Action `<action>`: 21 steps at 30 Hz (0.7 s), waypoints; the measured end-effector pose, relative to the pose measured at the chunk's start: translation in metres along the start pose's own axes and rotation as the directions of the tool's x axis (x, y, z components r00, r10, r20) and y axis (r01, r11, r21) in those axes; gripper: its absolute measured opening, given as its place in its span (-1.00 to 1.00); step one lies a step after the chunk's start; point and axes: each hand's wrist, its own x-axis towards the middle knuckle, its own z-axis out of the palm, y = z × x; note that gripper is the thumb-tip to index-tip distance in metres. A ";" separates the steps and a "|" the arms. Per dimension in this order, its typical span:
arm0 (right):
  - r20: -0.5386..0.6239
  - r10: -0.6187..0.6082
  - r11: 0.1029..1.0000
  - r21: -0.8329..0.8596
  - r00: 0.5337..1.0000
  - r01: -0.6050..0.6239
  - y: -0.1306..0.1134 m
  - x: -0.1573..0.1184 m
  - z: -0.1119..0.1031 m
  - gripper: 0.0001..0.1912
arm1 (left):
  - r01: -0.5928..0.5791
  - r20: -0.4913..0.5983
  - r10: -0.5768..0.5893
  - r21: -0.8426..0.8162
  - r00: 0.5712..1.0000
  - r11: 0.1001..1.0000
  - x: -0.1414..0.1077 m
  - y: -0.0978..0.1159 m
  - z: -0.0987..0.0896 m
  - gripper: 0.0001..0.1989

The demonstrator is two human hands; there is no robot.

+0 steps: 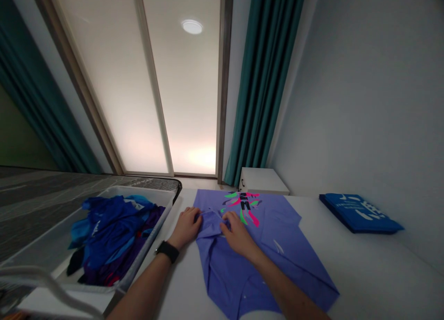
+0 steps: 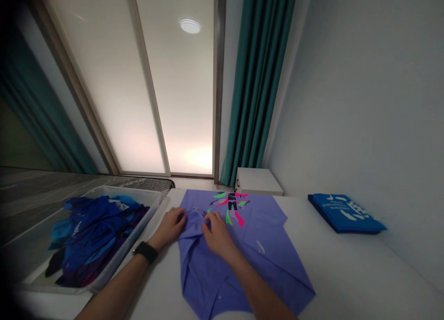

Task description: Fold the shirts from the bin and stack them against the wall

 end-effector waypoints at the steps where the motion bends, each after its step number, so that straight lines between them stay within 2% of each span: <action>1: -0.012 0.031 0.996 0.086 0.999 -0.030 0.000 0.008 -0.003 -0.95 | 0.013 -0.010 -0.013 -0.035 1.000 0.999 0.000 -0.001 0.000 -0.83; 4: -0.059 0.155 0.970 0.198 0.986 -0.141 0.008 0.032 -0.013 -0.89 | 0.048 -0.036 -0.053 -0.125 0.998 0.991 0.000 -0.004 -0.001 -0.80; 7: -0.131 0.210 0.976 0.093 0.969 -0.199 0.023 0.043 -0.019 -0.89 | 0.064 -0.044 -0.073 -0.177 0.996 0.982 -0.001 -0.004 -0.003 -0.80; 10: -0.160 0.206 0.976 -0.034 0.965 -0.214 0.034 0.033 -0.023 -0.80 | 0.065 -0.064 -0.079 -0.201 0.995 0.978 -0.002 -0.003 -0.005 -0.80; 12: -0.144 0.156 0.969 -0.167 0.977 -0.179 0.031 0.018 -0.024 -0.75 | 0.062 -0.077 -0.079 -0.203 0.994 0.977 -0.002 -0.003 -0.004 -0.80; 14: -0.067 0.078 0.961 -0.260 0.995 -0.093 0.021 -0.001 -0.026 -0.75 | 0.054 -0.082 -0.072 -0.200 0.994 0.978 -0.001 -0.004 -0.003 -0.80; 16: 0.068 0.005 0.965 -0.262 0.998 0.013 0.005 -0.022 -0.028 -0.77 | 0.046 -0.080 -0.063 -0.195 0.995 0.980 -0.001 -0.004 -0.002 -0.80; 19: 0.263 -0.104 0.946 -0.271 0.959 0.177 -0.019 -0.055 -0.029 -0.80 | 0.042 -0.068 -0.056 -0.188 0.996 0.981 -0.001 -0.004 -0.002 -0.80; 21: 0.333 -0.134 0.934 -0.272 0.933 0.231 -0.028 -0.075 -0.030 -0.79 | 0.043 -0.060 -0.055 -0.185 0.997 0.982 -0.001 -0.003 -0.003 -0.80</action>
